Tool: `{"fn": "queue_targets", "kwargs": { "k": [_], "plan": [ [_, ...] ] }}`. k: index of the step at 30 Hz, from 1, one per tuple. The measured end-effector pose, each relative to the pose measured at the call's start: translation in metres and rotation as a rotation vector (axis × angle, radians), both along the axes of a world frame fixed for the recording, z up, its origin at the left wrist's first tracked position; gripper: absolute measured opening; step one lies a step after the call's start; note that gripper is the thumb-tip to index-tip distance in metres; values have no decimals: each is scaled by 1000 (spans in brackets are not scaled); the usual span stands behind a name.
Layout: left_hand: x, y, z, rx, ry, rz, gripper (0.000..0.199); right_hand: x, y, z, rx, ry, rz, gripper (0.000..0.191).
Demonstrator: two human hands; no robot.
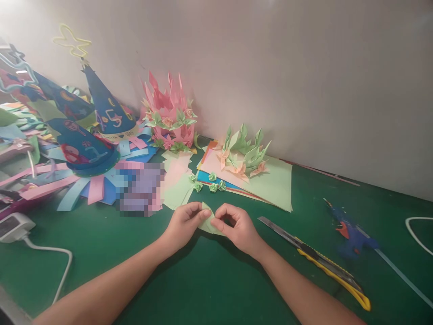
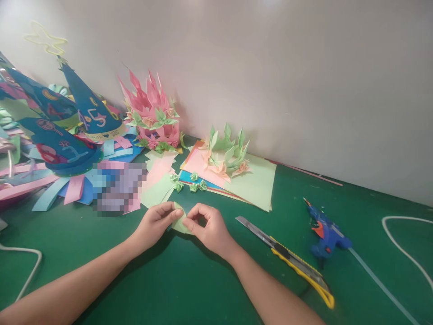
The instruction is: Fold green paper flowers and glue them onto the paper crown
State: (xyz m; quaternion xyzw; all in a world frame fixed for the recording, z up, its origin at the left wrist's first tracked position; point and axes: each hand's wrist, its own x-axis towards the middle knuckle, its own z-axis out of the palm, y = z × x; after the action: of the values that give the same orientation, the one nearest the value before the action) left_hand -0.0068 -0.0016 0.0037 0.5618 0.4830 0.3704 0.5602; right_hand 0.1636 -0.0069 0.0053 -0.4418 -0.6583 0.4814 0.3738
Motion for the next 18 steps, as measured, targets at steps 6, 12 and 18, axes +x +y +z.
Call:
{"fn": "queue_targets", "kwargs": {
  "k": [6,12,18],
  "plan": [
    [4,-2,2,-119,-68,-46,42,0,0,-2,-91,96,75,20],
    [3,0,0,-64,-148,54,40,1,2,-3,-66,91,51,21],
    [0,-1,2,-112,-148,43,58,3,2,-8,395,-115,-300,14]
  ]
}}
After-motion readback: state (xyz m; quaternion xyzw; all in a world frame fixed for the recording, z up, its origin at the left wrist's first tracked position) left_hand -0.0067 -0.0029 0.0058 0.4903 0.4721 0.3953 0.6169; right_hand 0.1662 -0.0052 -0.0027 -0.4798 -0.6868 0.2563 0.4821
